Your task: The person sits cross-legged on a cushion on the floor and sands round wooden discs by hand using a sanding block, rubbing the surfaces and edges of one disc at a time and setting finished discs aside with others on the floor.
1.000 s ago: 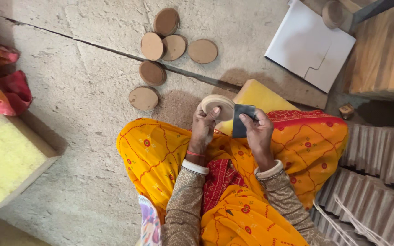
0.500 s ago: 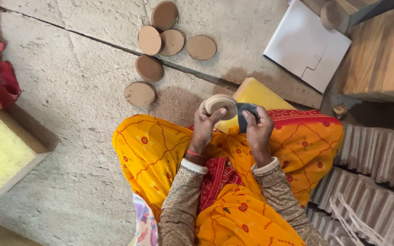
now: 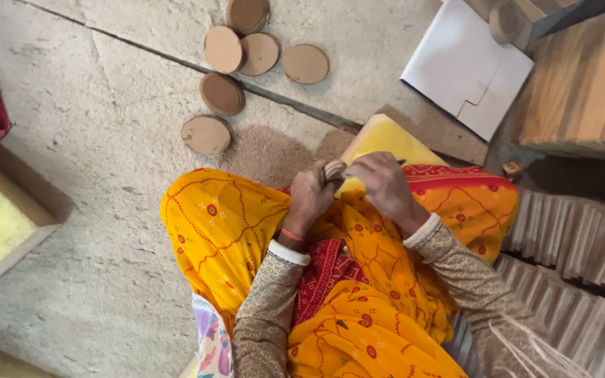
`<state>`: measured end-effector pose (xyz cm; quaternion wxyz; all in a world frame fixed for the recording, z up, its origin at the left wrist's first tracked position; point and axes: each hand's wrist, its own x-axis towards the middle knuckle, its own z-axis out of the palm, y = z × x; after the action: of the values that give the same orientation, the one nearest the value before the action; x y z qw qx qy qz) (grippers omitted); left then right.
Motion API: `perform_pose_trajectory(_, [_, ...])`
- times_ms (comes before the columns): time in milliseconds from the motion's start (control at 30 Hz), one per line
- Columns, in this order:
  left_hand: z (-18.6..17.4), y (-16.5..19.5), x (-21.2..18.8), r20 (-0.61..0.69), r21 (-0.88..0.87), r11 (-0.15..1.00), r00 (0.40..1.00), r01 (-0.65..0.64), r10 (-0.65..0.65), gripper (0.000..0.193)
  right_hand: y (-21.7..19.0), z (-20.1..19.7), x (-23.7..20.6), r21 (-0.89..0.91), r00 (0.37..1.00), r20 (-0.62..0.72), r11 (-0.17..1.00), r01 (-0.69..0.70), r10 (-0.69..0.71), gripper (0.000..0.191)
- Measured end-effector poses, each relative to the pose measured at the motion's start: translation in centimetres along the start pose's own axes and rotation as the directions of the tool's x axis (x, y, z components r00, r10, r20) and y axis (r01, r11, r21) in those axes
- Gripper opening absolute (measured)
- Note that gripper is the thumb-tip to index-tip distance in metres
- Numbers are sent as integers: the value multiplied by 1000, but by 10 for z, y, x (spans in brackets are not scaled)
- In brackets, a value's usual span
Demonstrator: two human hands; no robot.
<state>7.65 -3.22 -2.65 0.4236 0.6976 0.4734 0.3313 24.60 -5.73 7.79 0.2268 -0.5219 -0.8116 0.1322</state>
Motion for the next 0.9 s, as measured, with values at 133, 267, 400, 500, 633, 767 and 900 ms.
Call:
perform_pose_trajectory(133, [8,-3,-5,66,-12,998,996,64,-63,24,4,2,-7,227,978,-6,953,-200,207,43])
perform_pose_trajectory(267, [23,-12,2,249,77,996,966,45,-63,25,12,6,-16,73,988,36,985,-155,153,42])
perform_pose_trajectory(400, [38,-18,7,287,96,994,954,59,-84,36,23,18,-29,-22,962,-50,963,-270,268,31])
perform_pose_trajectory(500, [39,-20,-2,319,-7,979,928,206,-193,43,31,26,-41,51,935,-30,935,-352,354,24])
perform_pose_trajectory(633, [37,-26,-15,305,-192,953,937,233,-167,49,28,26,-47,170,929,-87,925,-341,359,24])
perform_pose_trajectory(767, [44,-28,-19,314,-241,904,909,354,-273,47,5,24,-31,98,961,-68,960,-261,268,11])
perform_pose_trajectory(900, [41,-22,-18,229,-400,849,934,347,-274,27,-8,28,-9,-26,998,-22,997,-68,67,18])
